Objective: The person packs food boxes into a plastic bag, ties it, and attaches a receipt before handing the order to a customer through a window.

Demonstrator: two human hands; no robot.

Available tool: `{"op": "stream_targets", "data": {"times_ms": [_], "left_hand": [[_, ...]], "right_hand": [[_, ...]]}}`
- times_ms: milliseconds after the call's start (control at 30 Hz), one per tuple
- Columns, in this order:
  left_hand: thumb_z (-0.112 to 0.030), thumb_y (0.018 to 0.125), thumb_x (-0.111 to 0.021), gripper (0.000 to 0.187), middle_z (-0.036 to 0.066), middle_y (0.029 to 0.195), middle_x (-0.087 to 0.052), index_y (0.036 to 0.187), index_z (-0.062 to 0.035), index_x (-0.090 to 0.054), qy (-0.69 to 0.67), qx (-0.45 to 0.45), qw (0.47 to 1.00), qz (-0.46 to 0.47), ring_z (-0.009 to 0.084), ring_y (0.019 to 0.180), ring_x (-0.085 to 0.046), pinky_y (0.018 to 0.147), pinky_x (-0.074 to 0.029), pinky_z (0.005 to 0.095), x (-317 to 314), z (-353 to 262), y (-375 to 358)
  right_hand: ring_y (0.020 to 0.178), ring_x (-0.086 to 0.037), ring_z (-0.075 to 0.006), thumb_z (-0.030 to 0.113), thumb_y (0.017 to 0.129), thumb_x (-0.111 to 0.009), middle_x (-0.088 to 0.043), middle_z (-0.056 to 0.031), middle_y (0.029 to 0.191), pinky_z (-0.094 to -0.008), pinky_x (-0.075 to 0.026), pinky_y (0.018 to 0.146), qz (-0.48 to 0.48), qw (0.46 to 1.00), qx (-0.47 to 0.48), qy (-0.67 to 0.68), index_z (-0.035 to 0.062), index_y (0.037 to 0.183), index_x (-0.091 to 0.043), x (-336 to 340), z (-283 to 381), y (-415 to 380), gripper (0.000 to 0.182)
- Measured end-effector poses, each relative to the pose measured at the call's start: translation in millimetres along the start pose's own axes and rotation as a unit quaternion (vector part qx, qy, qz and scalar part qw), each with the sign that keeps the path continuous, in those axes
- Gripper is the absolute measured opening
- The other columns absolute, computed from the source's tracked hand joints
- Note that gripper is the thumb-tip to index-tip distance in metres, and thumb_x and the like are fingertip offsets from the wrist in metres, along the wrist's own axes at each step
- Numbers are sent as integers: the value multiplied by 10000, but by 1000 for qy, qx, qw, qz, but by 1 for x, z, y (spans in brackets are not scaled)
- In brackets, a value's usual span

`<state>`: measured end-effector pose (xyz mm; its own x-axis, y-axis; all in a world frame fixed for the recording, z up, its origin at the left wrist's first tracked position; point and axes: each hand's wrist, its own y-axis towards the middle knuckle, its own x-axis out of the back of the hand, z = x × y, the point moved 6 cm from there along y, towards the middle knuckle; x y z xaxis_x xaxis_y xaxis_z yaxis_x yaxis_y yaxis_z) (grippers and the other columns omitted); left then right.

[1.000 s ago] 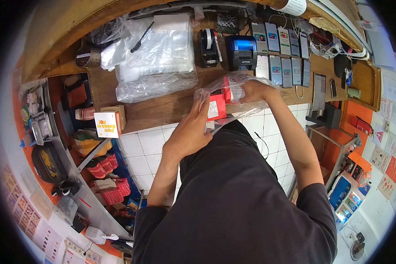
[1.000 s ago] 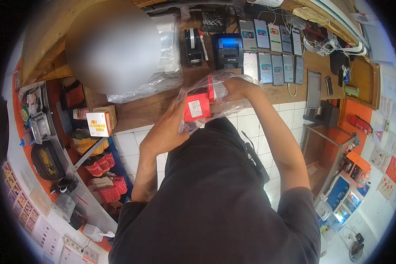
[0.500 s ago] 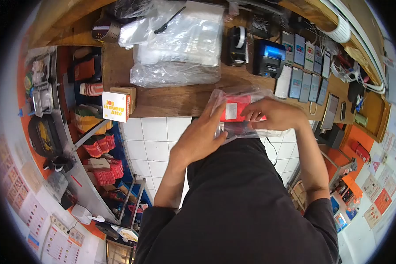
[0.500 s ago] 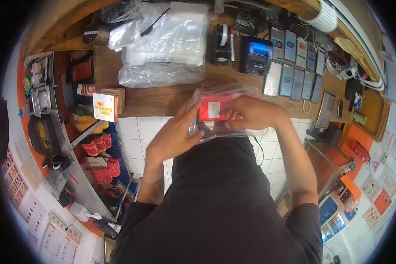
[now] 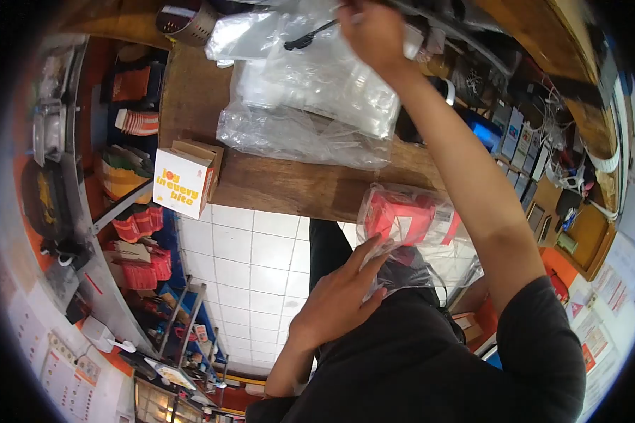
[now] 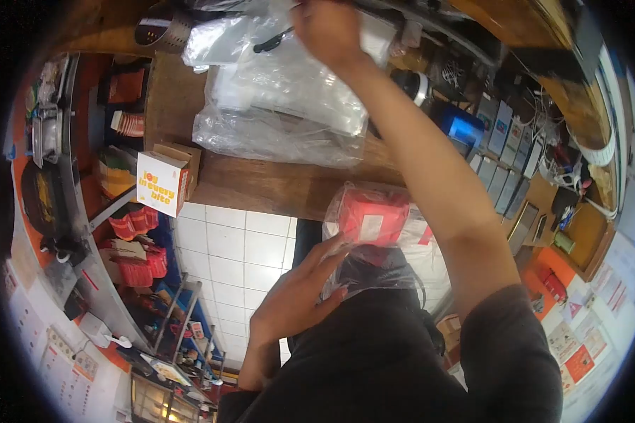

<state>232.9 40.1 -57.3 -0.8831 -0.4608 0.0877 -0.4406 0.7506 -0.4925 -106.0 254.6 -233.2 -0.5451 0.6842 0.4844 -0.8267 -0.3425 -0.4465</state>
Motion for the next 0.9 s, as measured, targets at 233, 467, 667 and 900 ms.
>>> {"op": "stream_targets", "data": {"times_ms": [233,467,667,900], "left_hand": [[-183,910,-599,594,180,1467,-342,1431,-42,-349,-34,-24,999,-19,380,1287,-444,1015,-446,432,4,12,12],[-196,910,-602,598,185,1449,-361,1429,-44,-348,-26,-8,1000,-7,382,1272,-459,1022,-438,437,13,11,21],[-168,906,-596,587,188,1444,-367,1425,-46,-350,-41,-16,999,7,384,1258,-475,1000,-459,438,8,20,25],[-158,907,-594,589,182,1444,-372,1430,-52,-346,-49,-10,999,4,380,1258,-475,998,-462,435,12,24,22]], "right_hand": [[1158,-559,-312,77,820,-592,-609,-179,1196,-402,-437,1010,-198,913,134,-332,34,1221,-548,-46,58,-31,405],[1003,-599,-352,22,871,-468,-600,-174,1133,-425,-486,879,-105,913,145,-366,51,1166,-567,-74,69,-51,312],[1339,-377,-359,361,891,-618,-403,-235,1442,-426,-329,1073,-479,815,122,-301,48,1390,-435,34,37,-118,617],[1155,-417,-300,372,920,-571,-430,-161,1307,-404,-332,955,-547,805,-72,-217,52,1297,-460,179,-56,-113,506]]}}
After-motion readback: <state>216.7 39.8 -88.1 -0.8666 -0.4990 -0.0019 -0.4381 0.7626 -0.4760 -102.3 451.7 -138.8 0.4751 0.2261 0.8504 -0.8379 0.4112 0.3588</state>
